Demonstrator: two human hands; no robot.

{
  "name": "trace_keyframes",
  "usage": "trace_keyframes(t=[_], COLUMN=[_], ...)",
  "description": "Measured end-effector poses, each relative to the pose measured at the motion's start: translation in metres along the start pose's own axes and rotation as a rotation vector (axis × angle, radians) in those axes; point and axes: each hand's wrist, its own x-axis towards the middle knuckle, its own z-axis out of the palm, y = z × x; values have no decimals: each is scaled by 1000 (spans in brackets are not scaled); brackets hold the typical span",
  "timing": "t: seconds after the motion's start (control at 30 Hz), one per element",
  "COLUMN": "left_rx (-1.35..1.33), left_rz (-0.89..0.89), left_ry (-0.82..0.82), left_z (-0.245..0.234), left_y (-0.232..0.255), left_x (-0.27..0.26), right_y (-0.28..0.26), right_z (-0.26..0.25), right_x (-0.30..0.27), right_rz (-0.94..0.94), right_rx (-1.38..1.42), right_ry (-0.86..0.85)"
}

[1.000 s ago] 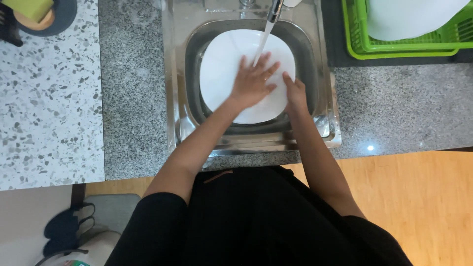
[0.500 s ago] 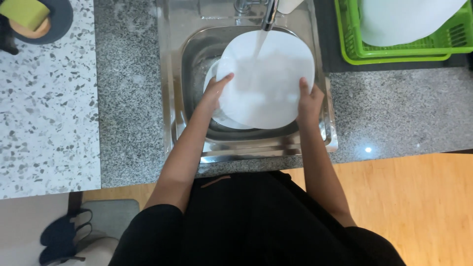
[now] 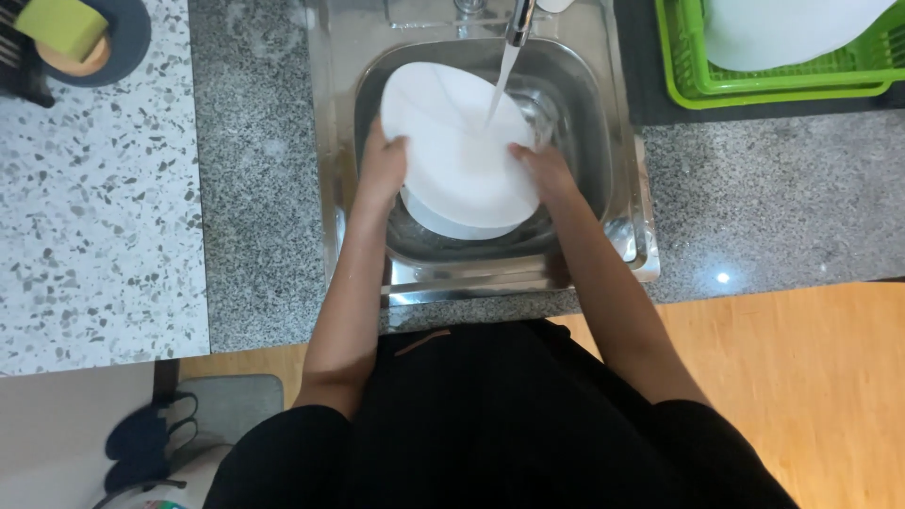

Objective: Washing multiple plates and a cup in a sink using a sponge and placing them in a drying rack.

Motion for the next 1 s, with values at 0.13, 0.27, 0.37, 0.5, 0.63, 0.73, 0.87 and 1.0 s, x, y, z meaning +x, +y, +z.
trace_keyframes(t=[0.13,0.27,0.37,0.5,0.63,0.73,0.87,1.0], left_rx=[-159,-432,-577,-141,-215,-339,-586,-775], left_rz=[39,-147,-443,-431,-343,-606,-625,-632], left_ry=[132,238,222,138,-52,-192,-499,-541], left_z=[-12,-14,-14,12,44,62,80,77], left_y=[9,-7,-28,-66,-101,-102,-138,-105], left_x=[-40,-46,-30,-18,2,19,68,78], right_y=[-39,-83,-71,-109,-117,-119,-119,-70], right_z=[23,29,5,-20,-58,-69,-81,-109], right_x=[9,16,55,5,-24,-65,-119,-119], right_rz=[-201,-117,-506,-394,-448,-656,-809,-1428], right_rx=[-186,-372,-549,-610,-690,-724,-739,-863], right_ry=[-130,-141,-135,-129,-53,68,196,225])
